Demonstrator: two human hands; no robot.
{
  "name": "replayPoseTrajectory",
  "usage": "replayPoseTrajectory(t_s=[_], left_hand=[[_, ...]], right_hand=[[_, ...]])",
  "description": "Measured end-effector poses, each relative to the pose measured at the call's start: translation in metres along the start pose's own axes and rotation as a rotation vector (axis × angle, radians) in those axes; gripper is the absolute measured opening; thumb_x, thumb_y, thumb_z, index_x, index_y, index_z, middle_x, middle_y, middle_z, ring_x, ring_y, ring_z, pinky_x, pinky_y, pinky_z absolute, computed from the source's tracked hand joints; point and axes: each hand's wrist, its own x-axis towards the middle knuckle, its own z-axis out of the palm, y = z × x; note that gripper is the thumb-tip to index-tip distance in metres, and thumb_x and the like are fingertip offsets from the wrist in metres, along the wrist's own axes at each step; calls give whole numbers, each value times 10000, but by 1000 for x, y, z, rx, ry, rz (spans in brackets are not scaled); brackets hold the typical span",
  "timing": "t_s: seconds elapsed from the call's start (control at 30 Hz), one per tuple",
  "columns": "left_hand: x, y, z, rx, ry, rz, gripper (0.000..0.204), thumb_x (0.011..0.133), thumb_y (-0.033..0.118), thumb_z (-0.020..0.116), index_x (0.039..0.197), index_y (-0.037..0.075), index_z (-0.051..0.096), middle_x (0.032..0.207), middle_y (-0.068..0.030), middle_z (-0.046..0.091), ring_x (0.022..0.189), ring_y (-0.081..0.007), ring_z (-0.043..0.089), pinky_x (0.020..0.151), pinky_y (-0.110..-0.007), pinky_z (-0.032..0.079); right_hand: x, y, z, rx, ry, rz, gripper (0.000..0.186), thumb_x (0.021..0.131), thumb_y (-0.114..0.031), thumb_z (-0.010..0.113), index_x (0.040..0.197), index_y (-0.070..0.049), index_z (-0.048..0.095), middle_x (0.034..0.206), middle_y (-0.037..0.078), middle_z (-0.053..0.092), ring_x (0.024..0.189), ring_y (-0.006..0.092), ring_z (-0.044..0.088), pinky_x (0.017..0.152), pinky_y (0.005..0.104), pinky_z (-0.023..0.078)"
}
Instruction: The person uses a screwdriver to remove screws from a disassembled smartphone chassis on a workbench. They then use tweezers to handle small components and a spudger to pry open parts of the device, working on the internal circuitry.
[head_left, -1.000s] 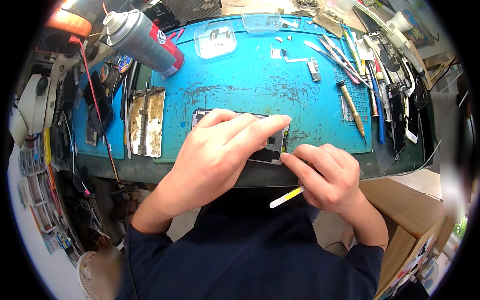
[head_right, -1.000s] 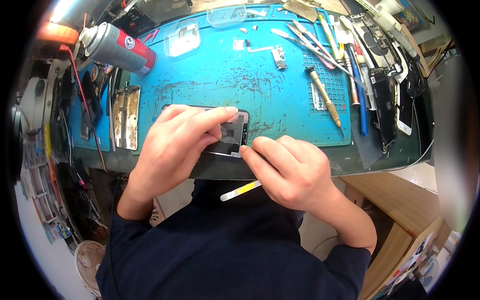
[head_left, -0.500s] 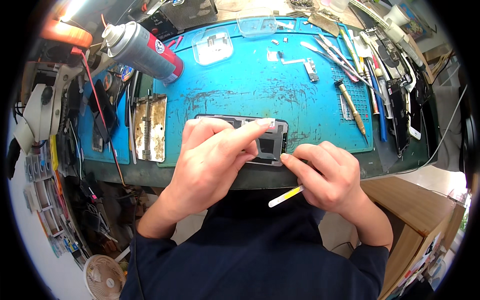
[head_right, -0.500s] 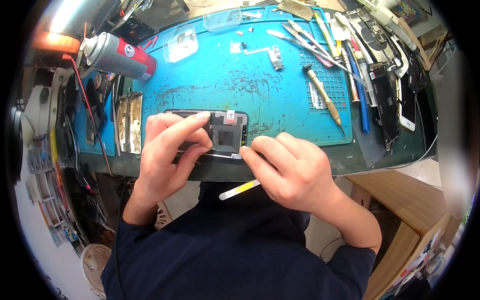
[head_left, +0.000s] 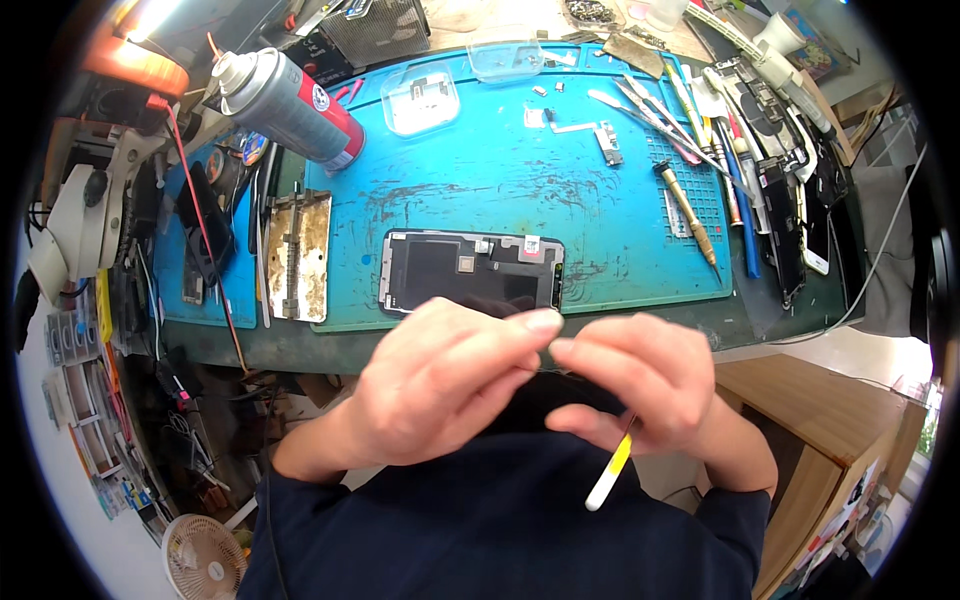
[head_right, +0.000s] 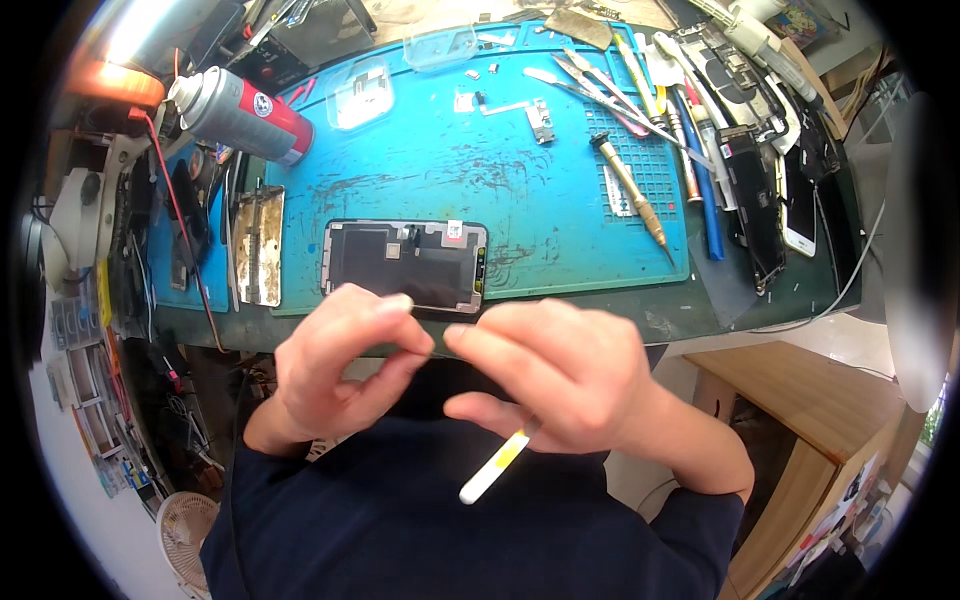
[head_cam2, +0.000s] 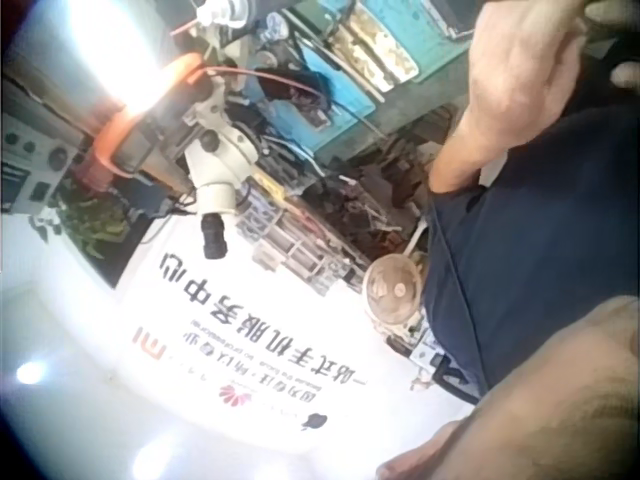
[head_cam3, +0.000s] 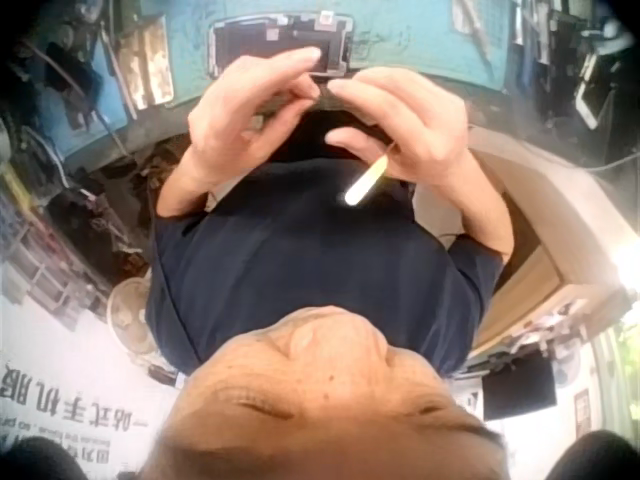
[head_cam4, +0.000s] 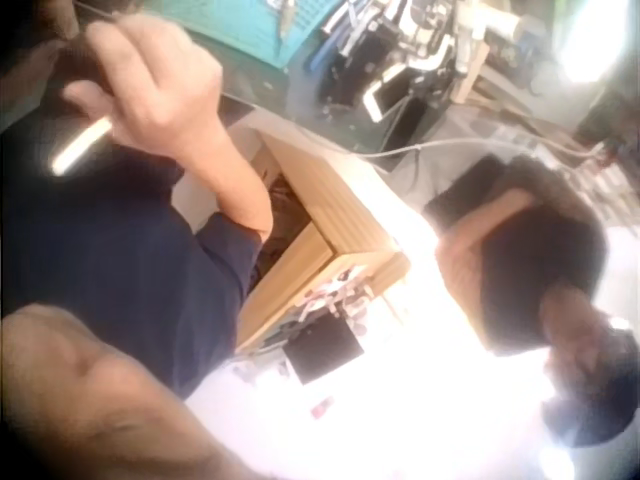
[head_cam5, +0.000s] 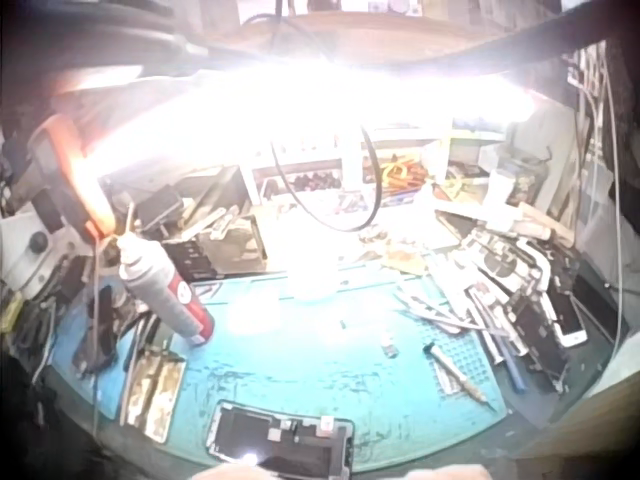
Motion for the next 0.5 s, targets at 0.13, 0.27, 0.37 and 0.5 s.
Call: replayPoseTrajectory(t_s=[0.13,0.27,0.37,0.5], left_hand=[[2,-4,16,-124,30,17,642,819,-112,838,1406,-57,583,964,-145,765,853,-260,736,785,-360,588],[-2,-12,-8,39,32,-147,698,825,59,886,1456,-4,595,1432,-206,634,1204,-346,688,994,-426,586],[-9,-23,-32,300,-94,-249,828,782,154,907,1516,25,549,1441,-172,637,1333,-372,600,1125,-464,462],[-11,-26,-39,361,-202,-284,853,739,171,924,1505,54,567,1435,-150,644,1342,-375,585,1143,-476,442]], right_hand=[[-7,-6,2,-62,44,64,261,796,-12,833,1042,-26,749,883,87,717,709,250,710,570,347,558],[2,9,-25,-131,28,324,196,835,-7,798,1024,-39,758,884,97,714,770,269,713,657,363,561],[13,22,-45,-449,20,569,102,924,-128,791,998,-58,780,933,90,697,741,267,697,662,366,541],[40,44,-53,-712,72,496,140,940,-211,804,984,-83,766,944,70,712,797,281,720,693,391,552]])
